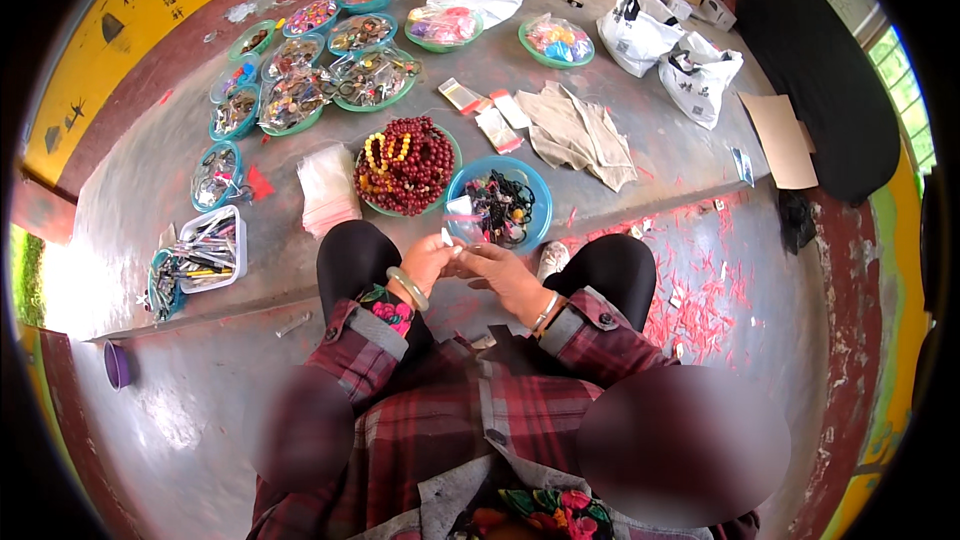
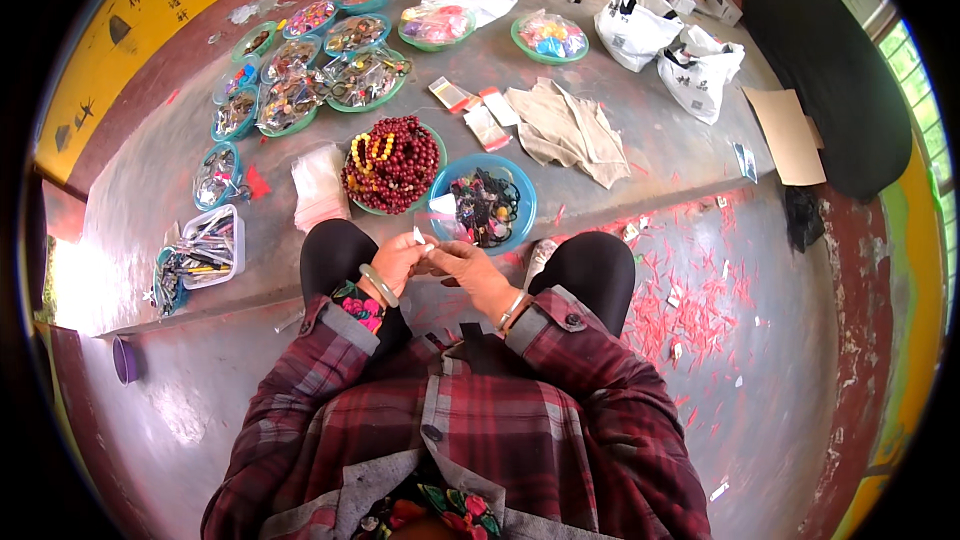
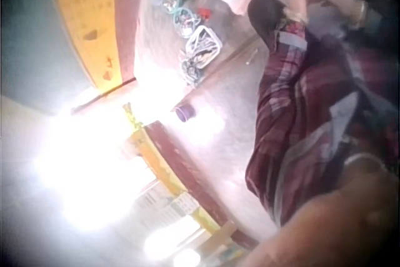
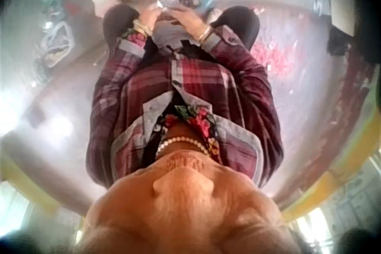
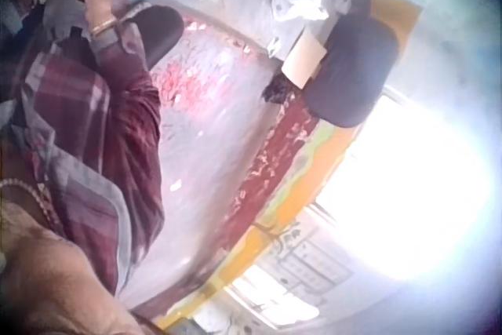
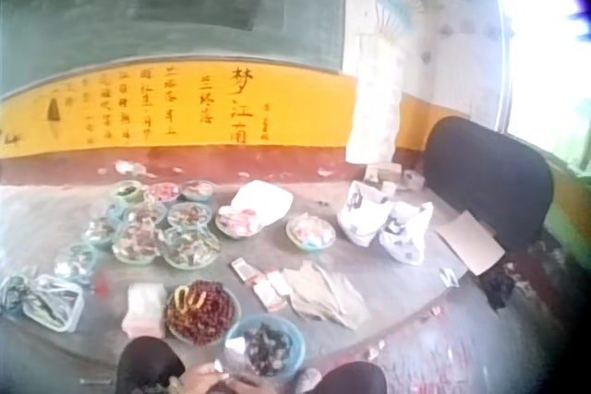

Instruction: The person sits on the floor and sorts small beads from a blue bowl into clear plastic bags. They handle the beads and bags by hand, placing the beads into the bags and arranging them on the floor.

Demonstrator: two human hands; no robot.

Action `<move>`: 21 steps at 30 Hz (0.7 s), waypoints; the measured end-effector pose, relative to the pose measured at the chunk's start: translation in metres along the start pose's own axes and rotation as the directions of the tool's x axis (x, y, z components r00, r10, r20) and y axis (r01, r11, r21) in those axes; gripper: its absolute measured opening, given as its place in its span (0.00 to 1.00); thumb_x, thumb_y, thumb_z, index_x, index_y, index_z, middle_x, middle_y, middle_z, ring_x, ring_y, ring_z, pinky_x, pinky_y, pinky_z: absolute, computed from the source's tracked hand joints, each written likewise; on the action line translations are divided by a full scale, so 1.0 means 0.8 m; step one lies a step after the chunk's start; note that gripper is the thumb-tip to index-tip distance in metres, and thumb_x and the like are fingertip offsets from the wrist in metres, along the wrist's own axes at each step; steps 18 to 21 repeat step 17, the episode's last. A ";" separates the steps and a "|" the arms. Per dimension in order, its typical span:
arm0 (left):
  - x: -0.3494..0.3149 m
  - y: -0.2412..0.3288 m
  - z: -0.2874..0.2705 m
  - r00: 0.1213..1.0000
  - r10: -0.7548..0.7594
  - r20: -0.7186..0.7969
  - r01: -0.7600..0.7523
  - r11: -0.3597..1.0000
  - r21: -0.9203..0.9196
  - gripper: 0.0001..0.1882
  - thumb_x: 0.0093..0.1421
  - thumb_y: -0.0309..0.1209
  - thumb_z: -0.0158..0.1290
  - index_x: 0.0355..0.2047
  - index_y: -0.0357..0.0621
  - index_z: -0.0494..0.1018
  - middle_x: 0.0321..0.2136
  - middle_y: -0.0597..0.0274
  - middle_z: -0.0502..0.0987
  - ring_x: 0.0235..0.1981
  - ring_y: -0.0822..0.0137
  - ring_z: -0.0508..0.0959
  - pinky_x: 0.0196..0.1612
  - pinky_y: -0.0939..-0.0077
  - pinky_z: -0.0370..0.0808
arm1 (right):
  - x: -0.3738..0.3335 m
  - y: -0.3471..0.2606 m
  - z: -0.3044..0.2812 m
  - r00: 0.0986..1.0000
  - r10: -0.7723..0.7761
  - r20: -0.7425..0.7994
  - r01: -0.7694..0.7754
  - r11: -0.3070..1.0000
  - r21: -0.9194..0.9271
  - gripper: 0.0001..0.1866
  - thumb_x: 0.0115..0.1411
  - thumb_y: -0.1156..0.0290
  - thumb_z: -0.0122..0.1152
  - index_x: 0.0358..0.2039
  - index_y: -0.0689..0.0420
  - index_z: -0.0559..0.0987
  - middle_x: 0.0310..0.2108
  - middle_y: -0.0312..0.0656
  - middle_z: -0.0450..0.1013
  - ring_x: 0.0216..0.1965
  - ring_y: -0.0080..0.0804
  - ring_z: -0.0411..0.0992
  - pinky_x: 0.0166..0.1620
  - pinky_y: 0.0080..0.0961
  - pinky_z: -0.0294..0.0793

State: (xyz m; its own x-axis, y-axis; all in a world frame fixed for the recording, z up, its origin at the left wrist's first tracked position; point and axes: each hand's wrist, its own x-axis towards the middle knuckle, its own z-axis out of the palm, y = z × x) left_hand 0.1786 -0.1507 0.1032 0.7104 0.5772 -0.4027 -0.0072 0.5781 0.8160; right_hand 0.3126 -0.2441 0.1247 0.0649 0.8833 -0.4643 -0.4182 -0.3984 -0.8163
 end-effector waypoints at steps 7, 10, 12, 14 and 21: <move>-0.029 0.002 -0.001 0.998 0.029 0.056 -0.030 0.999 0.014 0.07 0.59 0.29 0.46 0.35 0.39 0.70 0.30 0.62 0.76 0.29 0.74 0.76 0.33 0.83 0.71 | 0.012 0.007 -0.017 0.993 -0.105 0.056 0.103 0.994 0.036 0.12 0.54 0.62 0.58 0.36 0.54 0.77 0.30 0.31 0.73 0.32 0.20 0.69 0.36 0.19 0.65; -0.021 -0.012 -0.012 0.994 0.070 0.078 -0.074 0.996 0.052 0.09 0.59 0.29 0.46 0.36 0.37 0.70 0.32 0.58 0.77 0.31 0.73 0.76 0.33 0.83 0.71 | 0.020 -0.003 -0.024 0.990 -0.097 0.101 0.089 0.993 0.078 0.11 0.53 0.65 0.59 0.34 0.56 0.77 0.30 0.32 0.73 0.31 0.20 0.69 0.36 0.19 0.66; -0.015 -0.016 -0.013 0.995 0.084 0.050 -0.088 0.993 0.081 0.09 0.58 0.29 0.46 0.36 0.37 0.71 0.31 0.59 0.77 0.30 0.73 0.76 0.33 0.83 0.71 | 0.019 -0.007 -0.020 0.987 -0.116 0.111 0.112 0.993 0.041 0.09 0.53 0.68 0.58 0.33 0.58 0.77 0.29 0.34 0.73 0.31 0.20 0.70 0.36 0.19 0.67; -0.010 -0.019 -0.012 0.995 0.095 0.038 -0.098 0.991 0.095 0.09 0.58 0.29 0.46 0.36 0.37 0.71 0.31 0.60 0.77 0.30 0.73 0.76 0.33 0.83 0.71 | 0.022 -0.003 -0.022 0.989 -0.118 0.084 0.116 0.993 0.026 0.09 0.53 0.68 0.58 0.33 0.59 0.77 0.29 0.34 0.74 0.31 0.21 0.70 0.36 0.19 0.67; -0.002 -0.024 -0.016 0.989 0.139 0.052 -0.144 0.984 0.103 0.10 0.58 0.31 0.47 0.37 0.38 0.70 0.30 0.61 0.77 0.29 0.72 0.76 0.33 0.83 0.68 | 0.031 0.002 -0.028 0.987 -0.130 0.093 0.130 0.991 0.009 0.10 0.53 0.68 0.59 0.34 0.59 0.77 0.29 0.35 0.74 0.32 0.23 0.70 0.38 0.21 0.66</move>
